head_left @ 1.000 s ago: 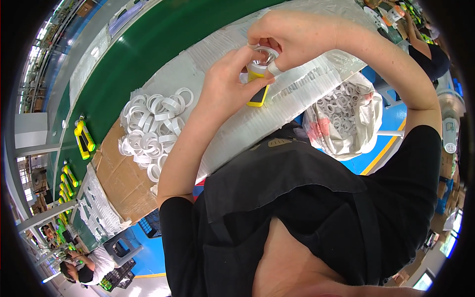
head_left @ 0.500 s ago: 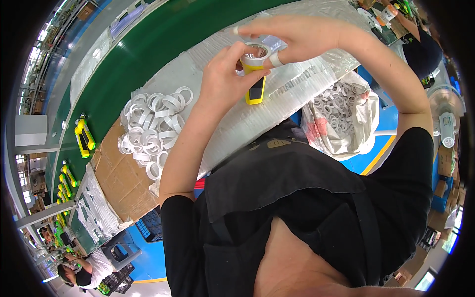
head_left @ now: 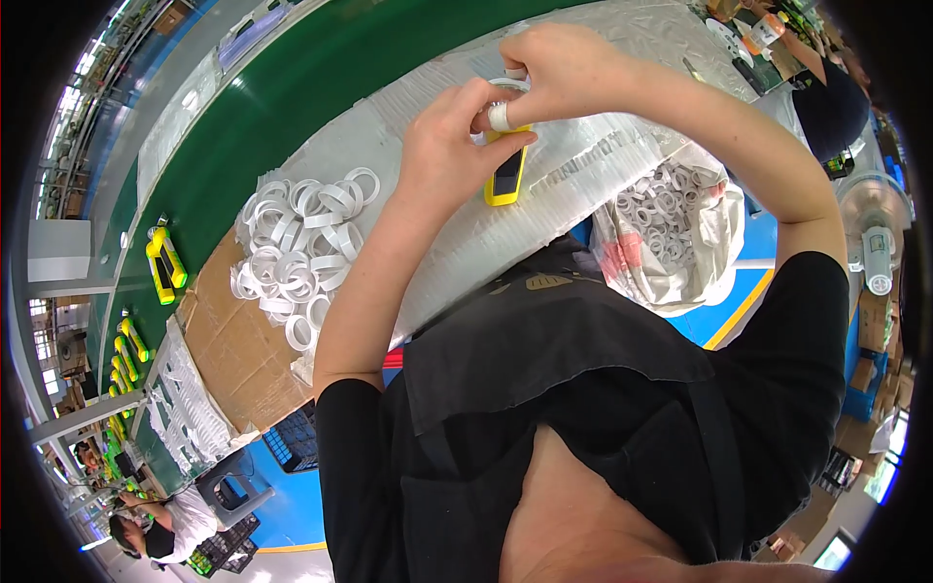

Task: The recorder is assembling the front lens and reflector components onto yellow flashlight casings at a factory assembly line.

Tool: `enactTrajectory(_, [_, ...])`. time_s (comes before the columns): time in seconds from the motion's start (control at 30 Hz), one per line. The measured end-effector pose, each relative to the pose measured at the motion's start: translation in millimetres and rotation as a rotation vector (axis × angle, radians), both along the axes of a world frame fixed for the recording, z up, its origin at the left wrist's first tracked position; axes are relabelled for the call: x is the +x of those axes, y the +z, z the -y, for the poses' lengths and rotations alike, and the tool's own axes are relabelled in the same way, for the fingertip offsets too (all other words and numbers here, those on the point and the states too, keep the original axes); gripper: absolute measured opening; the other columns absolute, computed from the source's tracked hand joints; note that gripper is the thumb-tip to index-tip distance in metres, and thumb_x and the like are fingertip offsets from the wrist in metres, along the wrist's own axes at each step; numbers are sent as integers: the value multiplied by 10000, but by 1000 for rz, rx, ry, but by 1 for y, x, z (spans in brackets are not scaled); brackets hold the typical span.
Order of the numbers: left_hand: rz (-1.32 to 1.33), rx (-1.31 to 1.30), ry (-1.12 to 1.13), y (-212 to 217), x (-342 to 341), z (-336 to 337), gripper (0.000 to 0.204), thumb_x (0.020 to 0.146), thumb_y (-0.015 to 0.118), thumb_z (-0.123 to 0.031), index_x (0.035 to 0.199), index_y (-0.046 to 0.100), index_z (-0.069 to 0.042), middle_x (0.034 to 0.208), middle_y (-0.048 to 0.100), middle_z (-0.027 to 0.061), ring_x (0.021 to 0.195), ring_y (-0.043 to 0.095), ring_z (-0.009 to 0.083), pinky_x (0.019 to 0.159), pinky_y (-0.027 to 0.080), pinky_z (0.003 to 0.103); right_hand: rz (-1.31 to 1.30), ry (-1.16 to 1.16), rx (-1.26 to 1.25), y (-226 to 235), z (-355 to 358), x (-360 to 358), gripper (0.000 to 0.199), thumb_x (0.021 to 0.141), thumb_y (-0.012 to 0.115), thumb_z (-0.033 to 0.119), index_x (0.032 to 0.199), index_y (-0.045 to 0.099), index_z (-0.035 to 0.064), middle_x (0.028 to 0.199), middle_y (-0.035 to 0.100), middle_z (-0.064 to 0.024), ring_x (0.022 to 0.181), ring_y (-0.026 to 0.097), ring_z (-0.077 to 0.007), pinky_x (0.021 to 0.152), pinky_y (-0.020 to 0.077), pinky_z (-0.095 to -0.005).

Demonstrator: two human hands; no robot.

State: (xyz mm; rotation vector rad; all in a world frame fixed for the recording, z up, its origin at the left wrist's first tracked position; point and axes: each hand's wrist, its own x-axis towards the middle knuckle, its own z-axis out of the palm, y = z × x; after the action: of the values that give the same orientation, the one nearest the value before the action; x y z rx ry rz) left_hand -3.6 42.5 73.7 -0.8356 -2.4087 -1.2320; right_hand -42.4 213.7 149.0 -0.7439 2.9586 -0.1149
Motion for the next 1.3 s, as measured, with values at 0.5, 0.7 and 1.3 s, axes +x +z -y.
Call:
enactTrajectory(0.5, [160,355,-94,-11,-2,16,353,787,800,-232,972,564,-46,951,681,97,854,670,179,721,543,317,258,-202,-1324,-156,29,63,680,742,814,370,1230,520,-3,1041,639,-93,965,607,-182,834,495,-338])
enactTrajectory(0.7, [480,877,-443,23,29,19,358,772,793,-99,940,479,-77,926,637,95,857,648,162,723,536,312,1182,29,-1351,-112,44,81,277,748,732,153,971,603,50,759,615,-46,677,632,-131,579,500,-277])
enactTrajectory(1.3, [485,592,10,18,-54,181,504,1044,368,-390,1380,442,-23,1226,606,155,1151,574,217,982,462,337,940,311,-889,-63,131,-86,562,811,742,343,1195,538,-13,959,607,-75,877,585,-160,760,470,-298])
